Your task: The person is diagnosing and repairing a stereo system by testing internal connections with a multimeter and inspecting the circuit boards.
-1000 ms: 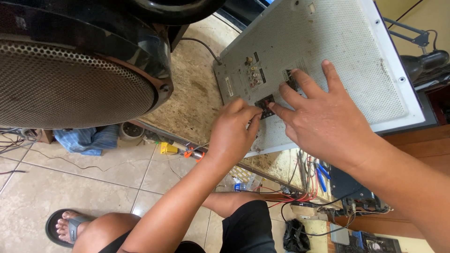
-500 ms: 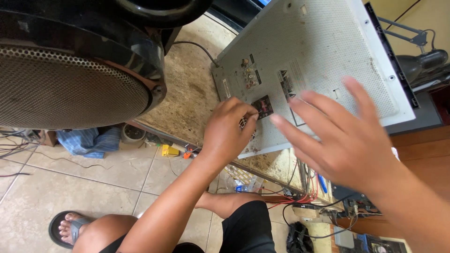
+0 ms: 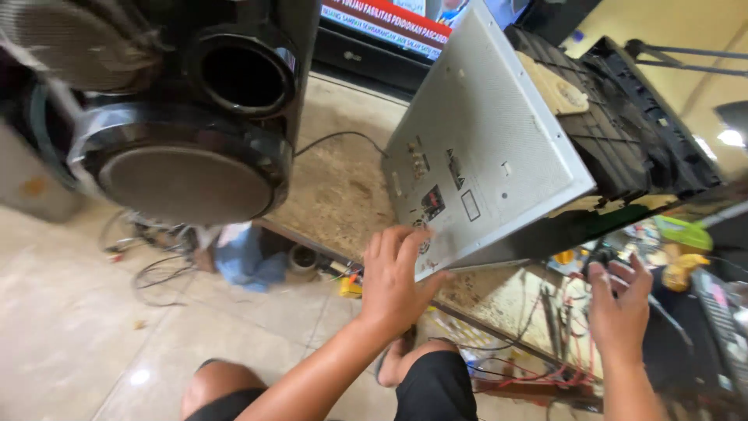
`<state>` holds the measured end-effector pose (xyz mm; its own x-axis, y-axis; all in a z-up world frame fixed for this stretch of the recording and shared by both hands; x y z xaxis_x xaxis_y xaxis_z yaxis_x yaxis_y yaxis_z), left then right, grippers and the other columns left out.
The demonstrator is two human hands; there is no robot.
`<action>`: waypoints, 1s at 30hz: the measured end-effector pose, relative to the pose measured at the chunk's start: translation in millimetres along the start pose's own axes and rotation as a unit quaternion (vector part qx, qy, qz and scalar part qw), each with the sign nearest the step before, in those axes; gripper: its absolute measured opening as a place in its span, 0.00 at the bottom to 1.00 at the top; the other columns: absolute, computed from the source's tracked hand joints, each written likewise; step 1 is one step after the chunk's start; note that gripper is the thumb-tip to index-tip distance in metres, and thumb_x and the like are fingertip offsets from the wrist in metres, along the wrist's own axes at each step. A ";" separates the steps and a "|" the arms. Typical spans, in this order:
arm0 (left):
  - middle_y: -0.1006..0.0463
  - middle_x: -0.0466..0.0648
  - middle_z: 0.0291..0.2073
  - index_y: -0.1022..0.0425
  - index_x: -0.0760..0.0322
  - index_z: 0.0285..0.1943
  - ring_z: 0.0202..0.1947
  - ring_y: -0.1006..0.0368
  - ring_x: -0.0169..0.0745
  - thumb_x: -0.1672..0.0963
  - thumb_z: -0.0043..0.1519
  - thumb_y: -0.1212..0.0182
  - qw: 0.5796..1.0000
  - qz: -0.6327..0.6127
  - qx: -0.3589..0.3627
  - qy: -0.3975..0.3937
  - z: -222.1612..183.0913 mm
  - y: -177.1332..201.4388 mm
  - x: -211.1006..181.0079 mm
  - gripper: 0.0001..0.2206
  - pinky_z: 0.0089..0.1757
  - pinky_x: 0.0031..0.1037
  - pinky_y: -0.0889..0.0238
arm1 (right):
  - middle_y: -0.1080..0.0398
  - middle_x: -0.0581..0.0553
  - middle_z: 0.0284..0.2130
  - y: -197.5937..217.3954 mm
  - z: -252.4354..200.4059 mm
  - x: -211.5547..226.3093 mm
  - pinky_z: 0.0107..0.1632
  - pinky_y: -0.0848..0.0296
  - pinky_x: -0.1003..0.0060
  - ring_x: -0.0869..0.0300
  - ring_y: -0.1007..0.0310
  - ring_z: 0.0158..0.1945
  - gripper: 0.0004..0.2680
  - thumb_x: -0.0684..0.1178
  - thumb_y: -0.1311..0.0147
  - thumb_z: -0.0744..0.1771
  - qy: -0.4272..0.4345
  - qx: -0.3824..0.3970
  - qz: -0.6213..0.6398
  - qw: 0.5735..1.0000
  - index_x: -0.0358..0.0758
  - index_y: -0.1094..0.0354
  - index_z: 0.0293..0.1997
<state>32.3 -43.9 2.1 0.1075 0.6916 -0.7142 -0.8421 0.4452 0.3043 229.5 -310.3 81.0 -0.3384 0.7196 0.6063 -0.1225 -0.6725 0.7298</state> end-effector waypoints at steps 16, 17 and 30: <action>0.26 0.46 0.43 0.34 0.58 0.42 0.44 0.32 0.52 0.44 0.53 0.28 0.970 0.176 -0.170 0.011 -28.2 -24.6 -27.6 0.23 0.49 0.44 0.45 | 0.29 0.33 0.48 -33.6 59.9 -45.0 0.35 0.32 0.48 0.44 0.26 0.44 0.17 0.47 0.36 0.76 0.179 -0.094 0.066 0.977 0.30 0.44 0.65; 0.26 0.46 0.43 0.35 0.58 0.41 0.44 0.32 0.51 0.46 0.54 0.28 0.968 0.177 -0.179 0.008 -29.5 -25.2 -30.2 0.22 0.50 0.45 0.45 | 0.28 0.34 0.47 -32.5 59.3 -41.6 0.35 0.30 0.51 0.46 0.25 0.44 0.16 0.46 0.36 0.75 0.175 -0.096 0.081 0.977 0.31 0.42 0.65; 0.26 0.49 0.49 0.27 0.59 0.44 0.55 0.33 0.55 0.47 0.59 0.32 0.953 0.138 -0.065 0.262 -8.8 -7.3 -17.4 0.16 0.55 0.47 0.46 | 0.18 0.35 0.39 -60.4 46.2 -60.7 0.28 0.24 0.55 0.48 0.17 0.33 0.16 0.42 0.28 0.70 0.256 -0.207 -0.001 0.944 0.21 0.26 0.61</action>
<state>32.0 -64.2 6.7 -0.3785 0.3776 -0.8451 -0.8620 0.1888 0.4704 300.6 -305.4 14.6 -0.7315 0.6139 0.2967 -0.4411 -0.7579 0.4807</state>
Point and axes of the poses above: each hand's wrist, its own z-axis towards the middle knuckle, its own y-axis out of the back of the hand, x = y × z, the point moved 1 cm from there along z, towards the middle knuckle
